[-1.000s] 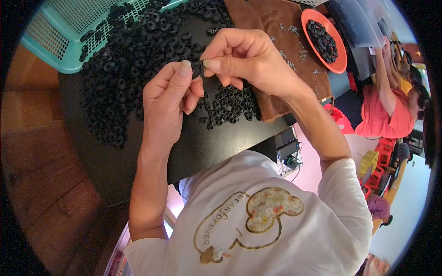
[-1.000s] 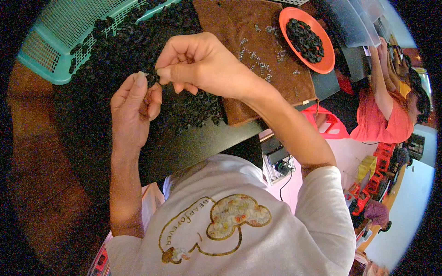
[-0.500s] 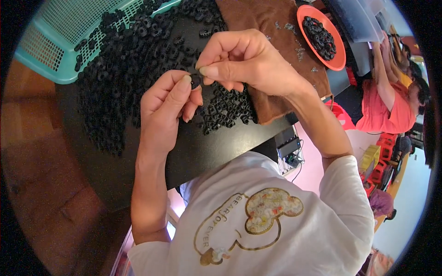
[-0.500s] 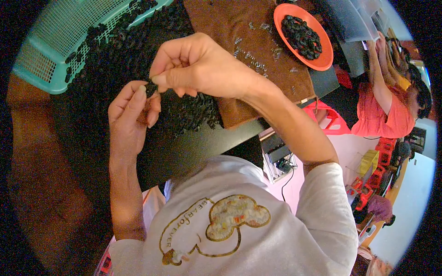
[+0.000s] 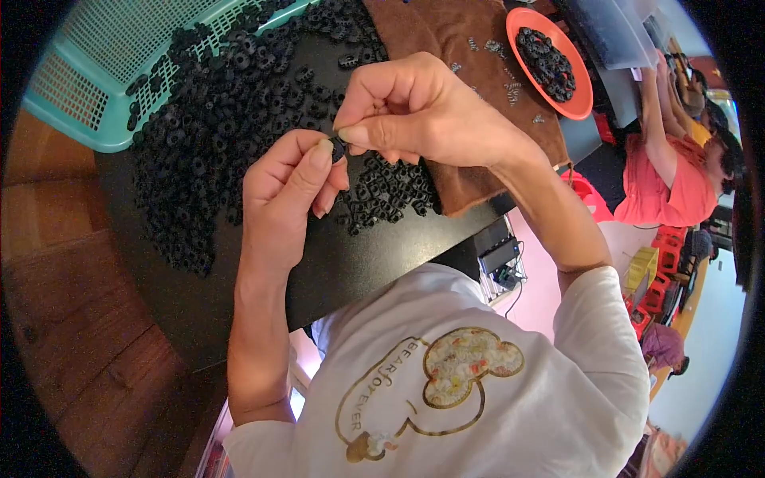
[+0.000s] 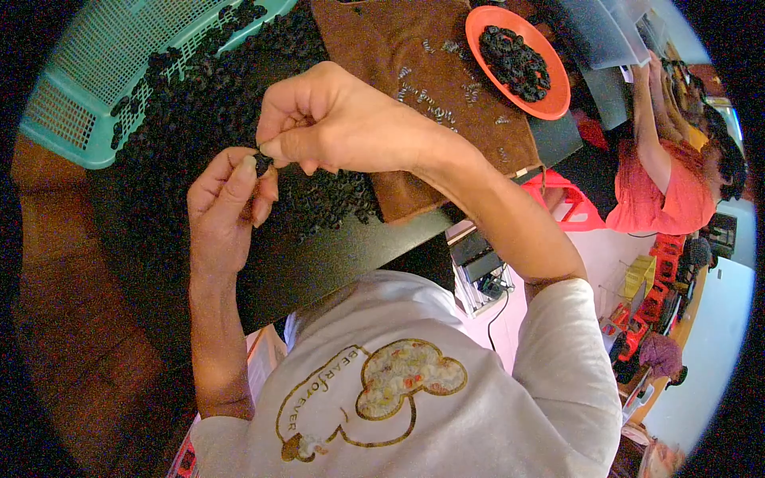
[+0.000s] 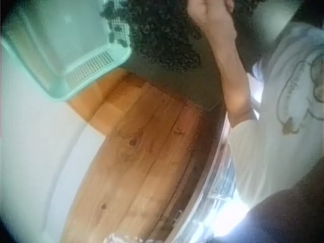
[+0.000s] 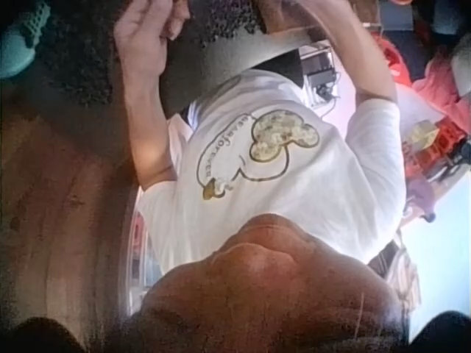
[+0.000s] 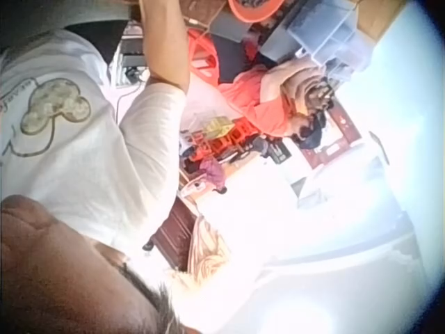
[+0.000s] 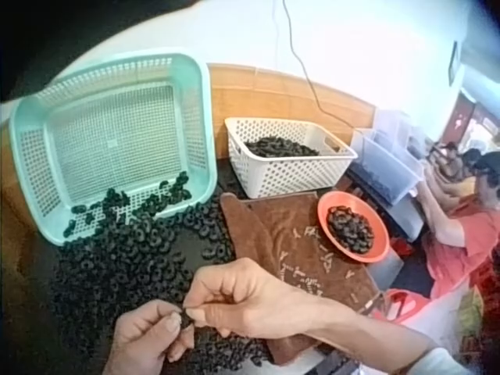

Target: Assembling or inspecting small black rubber/plastic parts at a workshop table.

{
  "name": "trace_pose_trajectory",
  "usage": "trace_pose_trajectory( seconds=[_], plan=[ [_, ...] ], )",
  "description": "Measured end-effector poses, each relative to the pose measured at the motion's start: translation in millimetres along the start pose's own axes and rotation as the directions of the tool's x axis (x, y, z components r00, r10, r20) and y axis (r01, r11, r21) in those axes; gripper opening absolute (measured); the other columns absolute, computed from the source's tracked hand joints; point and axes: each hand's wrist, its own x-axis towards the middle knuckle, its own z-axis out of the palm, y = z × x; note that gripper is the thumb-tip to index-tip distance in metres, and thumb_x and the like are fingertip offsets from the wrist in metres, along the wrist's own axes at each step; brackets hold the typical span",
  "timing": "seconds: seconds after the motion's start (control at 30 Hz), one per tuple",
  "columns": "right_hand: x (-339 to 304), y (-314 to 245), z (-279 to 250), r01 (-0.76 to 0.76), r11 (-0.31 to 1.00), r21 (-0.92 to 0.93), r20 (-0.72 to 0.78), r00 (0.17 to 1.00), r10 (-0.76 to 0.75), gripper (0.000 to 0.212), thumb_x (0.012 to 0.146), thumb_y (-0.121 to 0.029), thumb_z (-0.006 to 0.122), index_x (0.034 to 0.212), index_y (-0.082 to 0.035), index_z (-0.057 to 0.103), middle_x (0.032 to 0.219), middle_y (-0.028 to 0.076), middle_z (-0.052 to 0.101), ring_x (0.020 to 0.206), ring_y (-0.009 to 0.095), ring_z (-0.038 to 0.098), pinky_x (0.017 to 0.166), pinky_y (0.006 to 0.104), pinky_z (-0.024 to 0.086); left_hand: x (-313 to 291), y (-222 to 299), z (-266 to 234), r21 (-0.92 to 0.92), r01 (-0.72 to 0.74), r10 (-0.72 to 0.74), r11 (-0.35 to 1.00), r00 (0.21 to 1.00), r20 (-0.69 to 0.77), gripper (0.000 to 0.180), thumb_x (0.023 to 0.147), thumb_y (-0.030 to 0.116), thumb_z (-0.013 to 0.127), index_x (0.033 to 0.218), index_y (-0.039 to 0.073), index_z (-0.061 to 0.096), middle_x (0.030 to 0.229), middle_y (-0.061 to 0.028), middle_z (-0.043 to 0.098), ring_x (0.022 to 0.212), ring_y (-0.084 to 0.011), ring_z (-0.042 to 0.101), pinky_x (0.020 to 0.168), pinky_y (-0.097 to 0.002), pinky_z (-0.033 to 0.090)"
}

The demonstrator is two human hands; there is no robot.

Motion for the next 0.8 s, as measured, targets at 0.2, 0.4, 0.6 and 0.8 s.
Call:
trace_pose_trajectory(
  seconds=[0.2,0.4,0.6,0.8],
  plan=[
    [-1.8,2.6,3.2,0.086,0.994,-0.061,-0.001,0.996,-0.087,0.006,0.088,-0.007,0.063,0.087,-0.001,0.062,0.071,-0.002,0.059,0.056,0.002,0.050,0.047,0.0175,0.038,-1.5,-0.9,0.5,-0.033,0.007,-0.007,0.999,1.000,0.000,0.020,0.096,0.022,0.054,0.093,0.004,0.060,0.074,-0.0001,0.059,0.056,-0.0032,0.045,0.050,-0.0178,0.034],
    [-2.5,5.0,6.9,0.007,0.998,0.060,-0.076,0.997,-0.003,0.011,0.087,-0.013,0.063,0.083,-0.002,0.062,0.065,0.000,0.058,0.054,0.005,0.051,0.047,0.0211,0.041,0.1,-0.7,2.5,-0.065,-0.014,0.013,0.998,1.000,-0.011,0.020,0.096,0.022,0.055,0.093,0.003,0.061,0.074,-0.0008,0.060,0.055,-0.0035,0.046,0.049,-0.0182,0.034],
    [-3.0,3.2,3.4,-0.027,0.998,-0.057,-0.020,0.999,0.026,0.019,0.089,-0.020,0.063,0.084,-0.002,0.063,0.065,0.001,0.059,0.053,0.006,0.051,0.045,0.0214,0.040,-0.5,-1.6,4.9,-0.033,-0.021,0.020,0.999,0.999,-0.037,0.021,0.096,0.023,0.053,0.094,0.003,0.060,0.075,-0.0015,0.061,0.056,-0.0041,0.049,0.051,-0.0183,0.039],
    [-3.8,5.6,2.0,0.012,0.996,-0.093,-0.004,1.000,-0.013,0.018,0.092,-0.018,0.062,0.089,0.000,0.062,0.067,0.000,0.057,0.052,0.003,0.047,0.046,0.0180,0.037,-0.1,-1.9,4.0,-0.047,0.020,-0.019,0.999,1.000,0.023,0.021,0.097,0.022,0.053,0.094,0.003,0.060,0.076,-0.0017,0.061,0.057,-0.0043,0.051,0.052,-0.0186,0.041]
  ],
)
